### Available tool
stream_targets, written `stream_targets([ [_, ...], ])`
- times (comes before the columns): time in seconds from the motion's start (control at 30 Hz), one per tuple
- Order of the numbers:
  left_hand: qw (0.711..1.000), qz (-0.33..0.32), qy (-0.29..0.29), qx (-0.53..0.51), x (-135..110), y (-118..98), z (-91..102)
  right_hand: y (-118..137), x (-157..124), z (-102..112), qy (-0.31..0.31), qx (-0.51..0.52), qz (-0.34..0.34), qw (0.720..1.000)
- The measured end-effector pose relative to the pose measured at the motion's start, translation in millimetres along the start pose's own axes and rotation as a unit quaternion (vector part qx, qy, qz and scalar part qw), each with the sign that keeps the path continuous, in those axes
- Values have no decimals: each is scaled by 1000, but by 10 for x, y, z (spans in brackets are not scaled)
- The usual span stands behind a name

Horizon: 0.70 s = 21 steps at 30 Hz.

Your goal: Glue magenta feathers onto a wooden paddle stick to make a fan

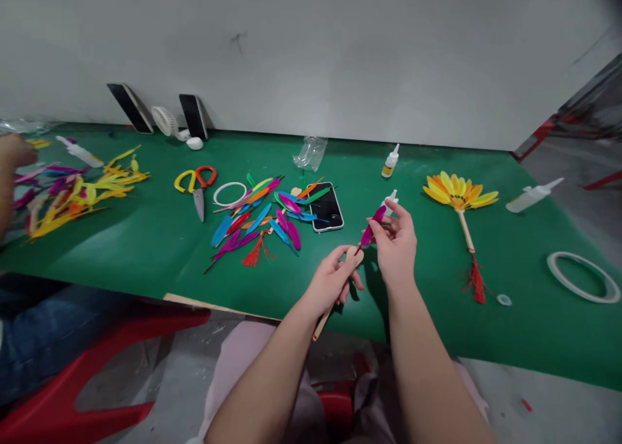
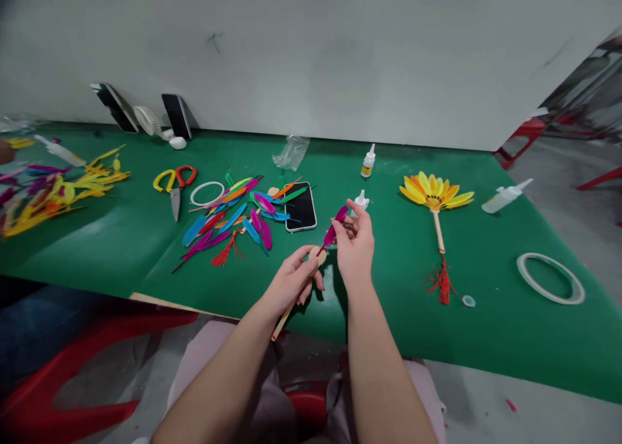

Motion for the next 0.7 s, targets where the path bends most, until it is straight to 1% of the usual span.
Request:
stream_targets([
  [0.13,1000,3,3,-1,2,6,0,-1,0,-22,9,19,-9,1000],
  [0.23,1000,-3,-2,-4,9,14,17,-58,11,-51,36,43,-62,996],
  [0.3,1000,-11,-12,-8,16,21,41,-108,6,-79,72,35,-110,991],
  [0.37,1000,-17,-21,-10,24,30,64,-131,-17,-122,132,7,-133,982],
  [0.43,999,-18,-24,-11,31,35,80,-120,-51,-161,191,-28,-126,973],
  [0.5,999,-20,-24,-15,34,32,85,-98,-81,-177,221,-50,-112,968],
  [0.7,999,-37,-26,-15,31,6,84,-58,-97,-166,225,-69,-101,967],
])
Point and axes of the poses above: each hand's wrist, its own x-axis towards the middle knuckle, its own z-axis out of the back of the hand, y = z × x, the point moved 5 cm from there along x, towards the middle knuckle, and after that the axes turned 7 degrees about -x, right-handed, at the moved point
